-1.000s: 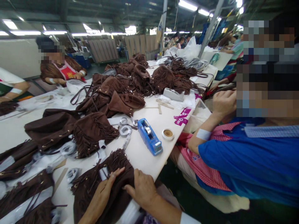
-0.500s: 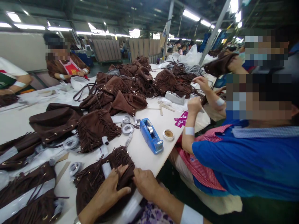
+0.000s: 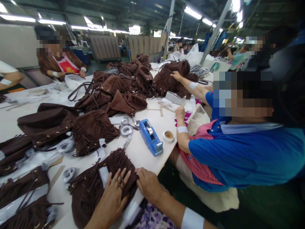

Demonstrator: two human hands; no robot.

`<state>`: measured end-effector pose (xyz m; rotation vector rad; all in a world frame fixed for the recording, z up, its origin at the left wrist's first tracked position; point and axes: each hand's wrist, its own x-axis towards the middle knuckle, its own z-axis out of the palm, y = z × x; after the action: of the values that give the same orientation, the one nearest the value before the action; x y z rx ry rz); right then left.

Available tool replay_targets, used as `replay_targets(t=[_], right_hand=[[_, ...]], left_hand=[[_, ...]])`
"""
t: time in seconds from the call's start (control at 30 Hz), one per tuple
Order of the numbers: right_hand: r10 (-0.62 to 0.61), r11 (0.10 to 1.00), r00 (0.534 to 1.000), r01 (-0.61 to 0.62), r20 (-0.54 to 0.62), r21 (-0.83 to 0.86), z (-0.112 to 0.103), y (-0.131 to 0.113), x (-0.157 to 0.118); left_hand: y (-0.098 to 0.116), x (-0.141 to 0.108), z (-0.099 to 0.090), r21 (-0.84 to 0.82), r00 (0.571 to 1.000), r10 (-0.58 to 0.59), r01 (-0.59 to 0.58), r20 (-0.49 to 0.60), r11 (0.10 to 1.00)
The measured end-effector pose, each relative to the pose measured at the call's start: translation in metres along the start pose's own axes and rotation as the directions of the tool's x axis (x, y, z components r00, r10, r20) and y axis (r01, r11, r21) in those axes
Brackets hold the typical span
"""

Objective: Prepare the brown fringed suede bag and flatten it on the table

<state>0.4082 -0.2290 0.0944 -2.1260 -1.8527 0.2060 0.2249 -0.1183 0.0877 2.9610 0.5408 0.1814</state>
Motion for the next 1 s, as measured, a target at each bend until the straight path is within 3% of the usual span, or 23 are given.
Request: replay_targets(t=[0.13, 0.33, 0.57, 0.67, 0.73, 0.8, 0.9, 1.0], right_hand=[[-0.093, 0.995, 0.995, 0.094, 0.031, -0.017, 0.002, 0.007, -0.001], [-0.192, 0.981, 0.975, 0.191, 0.116, 0.016, -0.012, 0.022, 0.006], [-0.137, 0.967, 0.983, 0.106, 0.122, 0.231, -0.011, 0.027, 0.014], [-0.007, 0.934, 0.996, -0.027, 0.094, 0.356, -0.009, 0.024, 0.005], [0.174, 0.858, 0.978, -0.209, 0.116, 0.469, -0.009, 0.018, -0.003], [0.305, 0.717, 0.927, -0.376, 0.220, 0.587, -0.009, 0.010, -0.009], [0.315, 0.448, 0.837, -0.547, 0.447, 0.707, -0.008, -0.006, -0.010], [0.295, 0.203, 0.735, -0.673, 0.611, 0.711, -0.003, -0.021, -0.004]], left_hand=[[0.000, 0.000, -0.001, 0.064, 1.000, 0.028, -0.027, -0.004, 0.998], [0.001, -0.002, -0.001, 0.061, 0.999, 0.033, -0.035, 0.034, 0.998], [0.004, -0.002, -0.003, 0.043, 0.997, 0.038, -0.041, 0.069, 0.998], [0.000, -0.001, -0.004, -0.015, 0.997, 0.023, -0.022, 0.074, 1.000], [-0.003, -0.002, -0.005, -0.106, 0.997, 0.001, 0.007, 0.080, 0.994], [-0.007, -0.003, -0.009, -0.247, 0.995, -0.032, 0.053, 0.090, 0.968], [-0.012, -0.005, -0.019, -0.479, 0.982, -0.139, 0.183, 0.125, 0.858], [-0.016, -0.005, -0.031, -0.634, 0.951, -0.252, 0.307, 0.178, 0.710]])
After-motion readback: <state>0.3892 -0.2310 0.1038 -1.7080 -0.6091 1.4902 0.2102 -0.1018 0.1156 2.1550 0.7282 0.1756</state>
